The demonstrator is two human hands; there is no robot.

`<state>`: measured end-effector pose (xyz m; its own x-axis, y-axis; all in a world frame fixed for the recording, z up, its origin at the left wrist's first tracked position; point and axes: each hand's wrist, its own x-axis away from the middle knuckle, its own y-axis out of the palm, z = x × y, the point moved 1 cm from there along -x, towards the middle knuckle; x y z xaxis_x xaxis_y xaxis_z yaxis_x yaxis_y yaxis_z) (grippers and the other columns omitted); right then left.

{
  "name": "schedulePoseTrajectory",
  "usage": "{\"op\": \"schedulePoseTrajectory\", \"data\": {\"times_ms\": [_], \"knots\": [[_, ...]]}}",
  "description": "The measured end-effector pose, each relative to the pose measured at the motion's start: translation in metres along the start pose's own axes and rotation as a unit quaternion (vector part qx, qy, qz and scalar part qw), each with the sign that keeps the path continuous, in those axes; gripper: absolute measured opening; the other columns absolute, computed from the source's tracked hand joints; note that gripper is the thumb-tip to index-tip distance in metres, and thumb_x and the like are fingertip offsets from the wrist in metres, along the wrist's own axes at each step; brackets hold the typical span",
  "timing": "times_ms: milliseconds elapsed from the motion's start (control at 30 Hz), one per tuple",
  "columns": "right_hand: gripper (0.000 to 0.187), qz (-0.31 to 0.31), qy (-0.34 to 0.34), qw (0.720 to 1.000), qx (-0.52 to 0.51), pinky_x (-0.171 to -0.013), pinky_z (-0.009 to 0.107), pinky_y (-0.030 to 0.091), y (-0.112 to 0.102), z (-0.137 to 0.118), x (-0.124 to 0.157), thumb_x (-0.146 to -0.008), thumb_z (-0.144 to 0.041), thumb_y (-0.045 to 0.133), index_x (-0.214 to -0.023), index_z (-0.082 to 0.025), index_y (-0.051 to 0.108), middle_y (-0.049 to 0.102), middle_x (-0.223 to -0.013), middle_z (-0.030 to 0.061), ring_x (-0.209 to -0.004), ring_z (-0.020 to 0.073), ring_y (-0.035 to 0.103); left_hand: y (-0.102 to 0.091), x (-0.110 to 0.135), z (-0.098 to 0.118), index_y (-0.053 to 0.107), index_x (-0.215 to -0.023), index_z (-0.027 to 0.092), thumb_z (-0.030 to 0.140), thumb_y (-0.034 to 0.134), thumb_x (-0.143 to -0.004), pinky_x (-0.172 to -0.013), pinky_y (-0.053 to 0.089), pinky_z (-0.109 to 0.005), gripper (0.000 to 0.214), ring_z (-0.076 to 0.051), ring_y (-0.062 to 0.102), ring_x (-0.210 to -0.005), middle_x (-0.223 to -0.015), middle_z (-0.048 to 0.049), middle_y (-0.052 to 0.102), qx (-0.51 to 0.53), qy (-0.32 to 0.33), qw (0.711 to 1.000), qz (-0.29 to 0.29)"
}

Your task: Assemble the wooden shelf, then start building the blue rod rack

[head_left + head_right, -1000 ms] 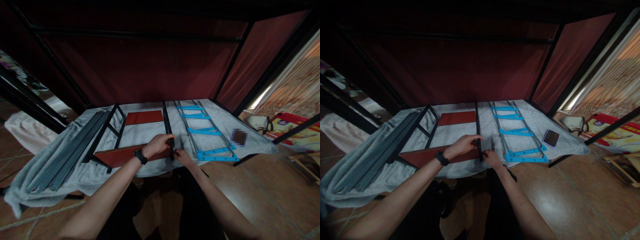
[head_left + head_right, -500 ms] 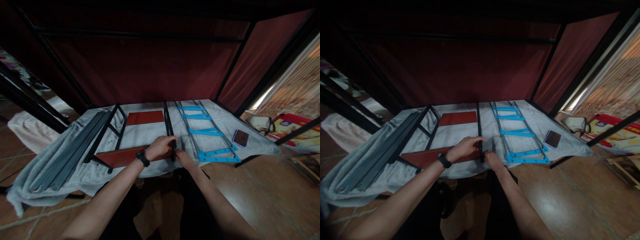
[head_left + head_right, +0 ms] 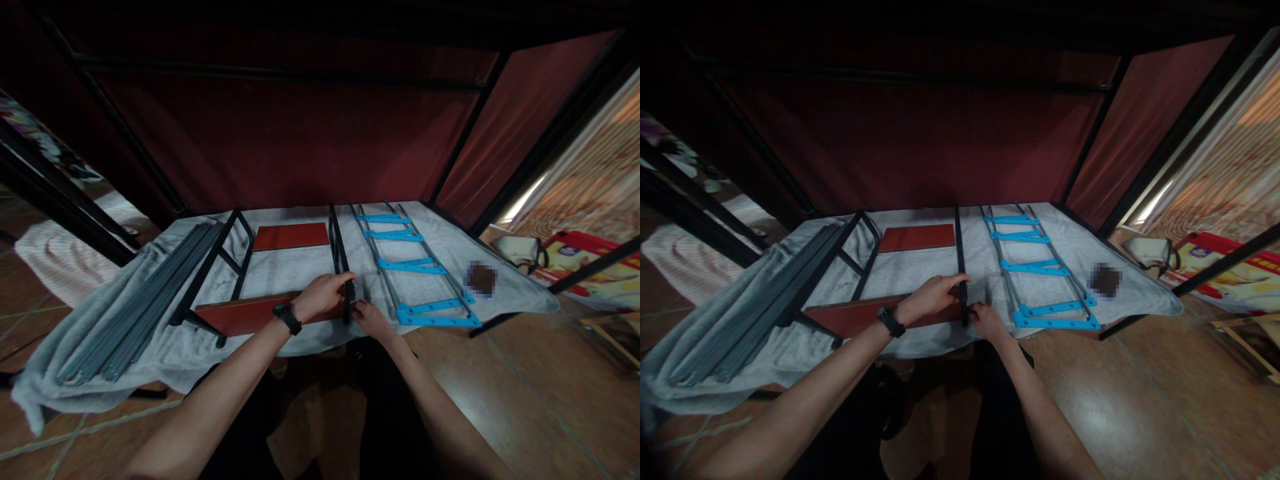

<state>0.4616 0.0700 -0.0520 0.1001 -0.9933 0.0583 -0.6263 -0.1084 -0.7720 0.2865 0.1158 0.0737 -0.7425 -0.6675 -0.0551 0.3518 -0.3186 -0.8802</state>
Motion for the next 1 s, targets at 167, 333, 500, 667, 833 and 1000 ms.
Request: {"op": "schedulePoseTrajectory", "data": {"times_ms": [167,333,500,667,833,1000], "knots": [[0.04,0.15,0.014,0.936,-0.317,-0.071,0.03,0.051,-0.031,-0.014,0.001,-0.092,-0.047,0.046,-0.106,-0.016,0.067,0.07,-0.089,0.0068,-0.075,0.0176,0.062,0.0,-0.001,-0.003,0.05,-0.134,0.027,0.012,0.054,-0.08,-0.078,0.047,-0.026,0.056,-0.021,0.067,-0.097,-0.11,-0.005,0.071,0.002,0.005,1.0,-0.01],[0.037,0.146,-0.041,0.923,-0.354,-0.064,0.029,0.049,-0.038,-0.038,0.0,-0.086,-0.054,0.054,-0.093,-0.02,0.066,0.062,-0.074,0.0015,-0.066,0.0163,0.057,0.003,0.0,-0.004,0.045,-0.139,0.026,0.012,0.052,-0.081,-0.076,0.048,-0.027,0.06,-0.022,0.068,-0.094,-0.105,-0.0065,0.072,-0.004,-0.004,1.0,-0.001],[0.024,0.176,-0.11,0.961,-0.182,-0.074,0.032,0.046,-0.045,-0.047,0.004,-0.094,-0.041,0.043,-0.088,-0.022,0.057,0.058,-0.082,0.0032,-0.079,0.0188,0.056,0.006,0.0,-0.006,0.042,-0.143,0.026,0.011,0.052,-0.081,-0.079,0.049,-0.027,0.064,-0.022,0.067,-0.096,-0.108,-0.0069,0.072,0.002,0.004,1.0,0.008],[0.02,0.149,-0.143,0.974,-0.096,-0.077,0.033,0.044,-0.05,-0.044,0.002,-0.097,-0.033,0.034,-0.09,-0.023,0.05,0.055,-0.09,0.0033,-0.083,0.0187,0.055,0.007,-0.001,-0.006,0.043,-0.143,0.023,0.011,0.051,-0.081,-0.082,0.049,-0.028,0.064,-0.023,0.067,-0.1,-0.112,-0.0083,0.071,0.0,0.012,1.0,0.013],[0.024,0.113,-0.13,0.974,-0.145,-0.073,0.032,0.044,-0.049,-0.041,-0.004,-0.097,-0.039,0.035,-0.087,-0.022,0.049,0.054,-0.083,0.0018,-0.078,0.0182,0.054,0.007,0.0,-0.002,0.045,-0.142,0.022,0.01,0.048,-0.083,-0.086,0.049,-0.03,0.061,-0.023,0.066,-0.103,-0.115,-0.0101,0.07,-0.019,0.006,1.0,0.011],[0.035,0.073,-0.073,0.973,-0.207,-0.072,0.031,0.046,-0.05,-0.042,-0.006,-0.094,-0.049,0.04,-0.102,-0.02,0.059,0.06,-0.086,0.003,-0.081,0.019,0.056,0.005,0.003,0.001,0.047,-0.14,0.02,0.01,0.046,-0.085,-0.084,0.05,-0.03,0.057,-0.023,0.066,-0.103,-0.115,-0.0107,0.07,-0.033,0.011,0.999,0.017]]}}
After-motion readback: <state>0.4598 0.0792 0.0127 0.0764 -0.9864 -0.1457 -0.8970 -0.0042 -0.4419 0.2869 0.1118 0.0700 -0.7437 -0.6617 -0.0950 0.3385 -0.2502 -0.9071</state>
